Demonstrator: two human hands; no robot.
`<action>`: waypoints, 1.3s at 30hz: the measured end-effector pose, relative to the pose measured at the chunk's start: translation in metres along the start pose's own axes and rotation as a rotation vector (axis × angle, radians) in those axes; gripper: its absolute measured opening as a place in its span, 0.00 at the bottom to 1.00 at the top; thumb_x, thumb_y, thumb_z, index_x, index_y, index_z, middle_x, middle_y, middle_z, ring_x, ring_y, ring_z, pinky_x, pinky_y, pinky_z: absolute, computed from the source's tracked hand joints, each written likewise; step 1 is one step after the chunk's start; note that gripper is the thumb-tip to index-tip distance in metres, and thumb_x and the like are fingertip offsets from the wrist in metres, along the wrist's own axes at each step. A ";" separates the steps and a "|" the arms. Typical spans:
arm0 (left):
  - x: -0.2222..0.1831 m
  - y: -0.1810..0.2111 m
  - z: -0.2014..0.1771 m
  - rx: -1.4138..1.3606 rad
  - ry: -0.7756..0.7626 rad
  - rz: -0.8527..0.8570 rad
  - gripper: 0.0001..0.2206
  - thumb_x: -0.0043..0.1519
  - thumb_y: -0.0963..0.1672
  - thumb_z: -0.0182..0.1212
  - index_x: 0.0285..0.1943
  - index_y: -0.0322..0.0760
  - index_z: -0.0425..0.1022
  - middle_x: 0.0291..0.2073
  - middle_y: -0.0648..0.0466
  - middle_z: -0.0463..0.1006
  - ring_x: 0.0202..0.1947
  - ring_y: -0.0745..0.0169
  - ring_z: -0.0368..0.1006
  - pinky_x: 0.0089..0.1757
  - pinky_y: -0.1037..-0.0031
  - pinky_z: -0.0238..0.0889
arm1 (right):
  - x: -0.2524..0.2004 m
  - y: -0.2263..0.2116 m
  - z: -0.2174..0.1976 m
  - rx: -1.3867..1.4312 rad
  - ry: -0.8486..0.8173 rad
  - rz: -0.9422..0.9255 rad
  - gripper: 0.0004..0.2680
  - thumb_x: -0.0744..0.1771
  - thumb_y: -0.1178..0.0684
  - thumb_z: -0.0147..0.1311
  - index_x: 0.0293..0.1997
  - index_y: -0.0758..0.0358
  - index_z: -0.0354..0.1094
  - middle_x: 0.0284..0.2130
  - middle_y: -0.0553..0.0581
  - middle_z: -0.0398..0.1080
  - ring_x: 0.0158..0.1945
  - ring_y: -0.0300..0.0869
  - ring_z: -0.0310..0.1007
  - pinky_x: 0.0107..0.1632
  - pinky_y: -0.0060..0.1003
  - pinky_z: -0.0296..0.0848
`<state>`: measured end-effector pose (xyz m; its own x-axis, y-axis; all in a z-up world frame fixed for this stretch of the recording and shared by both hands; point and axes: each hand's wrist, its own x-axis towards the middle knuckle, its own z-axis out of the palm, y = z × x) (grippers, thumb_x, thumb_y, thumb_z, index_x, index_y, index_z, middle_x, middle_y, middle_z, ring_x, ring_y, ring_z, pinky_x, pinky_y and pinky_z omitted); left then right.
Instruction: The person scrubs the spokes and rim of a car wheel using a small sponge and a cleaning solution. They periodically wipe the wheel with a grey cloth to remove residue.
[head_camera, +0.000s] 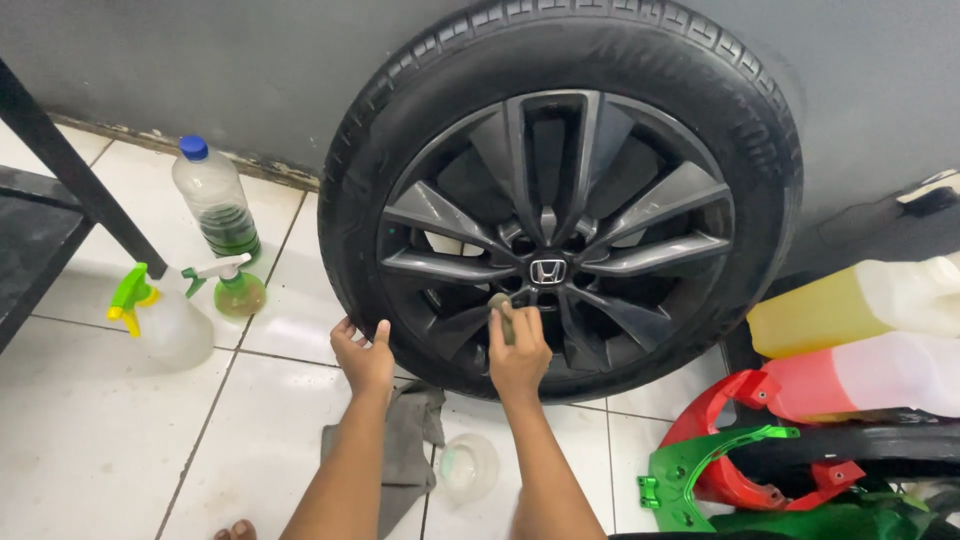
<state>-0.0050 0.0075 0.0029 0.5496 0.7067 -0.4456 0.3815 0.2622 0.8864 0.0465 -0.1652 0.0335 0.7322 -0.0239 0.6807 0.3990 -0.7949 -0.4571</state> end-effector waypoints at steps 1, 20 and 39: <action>0.000 0.000 0.001 0.004 -0.005 0.001 0.27 0.66 0.44 0.61 0.71 0.33 0.53 0.64 0.42 0.59 0.63 0.47 0.61 0.57 0.62 0.66 | 0.009 0.000 -0.007 -0.004 0.002 0.004 0.02 0.64 0.56 0.64 0.35 0.55 0.74 0.27 0.43 0.69 0.29 0.41 0.75 0.30 0.34 0.73; -0.008 0.006 -0.003 0.014 0.004 -0.001 0.27 0.67 0.44 0.60 0.71 0.33 0.52 0.64 0.41 0.59 0.63 0.46 0.61 0.57 0.61 0.66 | 0.001 0.028 -0.013 -0.093 0.022 0.036 0.03 0.64 0.56 0.62 0.34 0.52 0.72 0.26 0.40 0.66 0.26 0.39 0.75 0.28 0.33 0.74; -0.005 0.002 -0.002 0.043 -0.004 0.019 0.28 0.66 0.45 0.61 0.71 0.32 0.52 0.64 0.41 0.59 0.62 0.45 0.62 0.56 0.60 0.66 | 0.020 0.021 -0.026 -0.018 0.062 0.050 0.03 0.66 0.55 0.60 0.36 0.56 0.70 0.27 0.44 0.66 0.28 0.44 0.75 0.26 0.37 0.73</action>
<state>-0.0087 0.0060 0.0073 0.5601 0.7085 -0.4294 0.4028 0.2201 0.8884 0.0553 -0.1982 0.0522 0.7151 -0.1014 0.6916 0.3522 -0.8024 -0.4818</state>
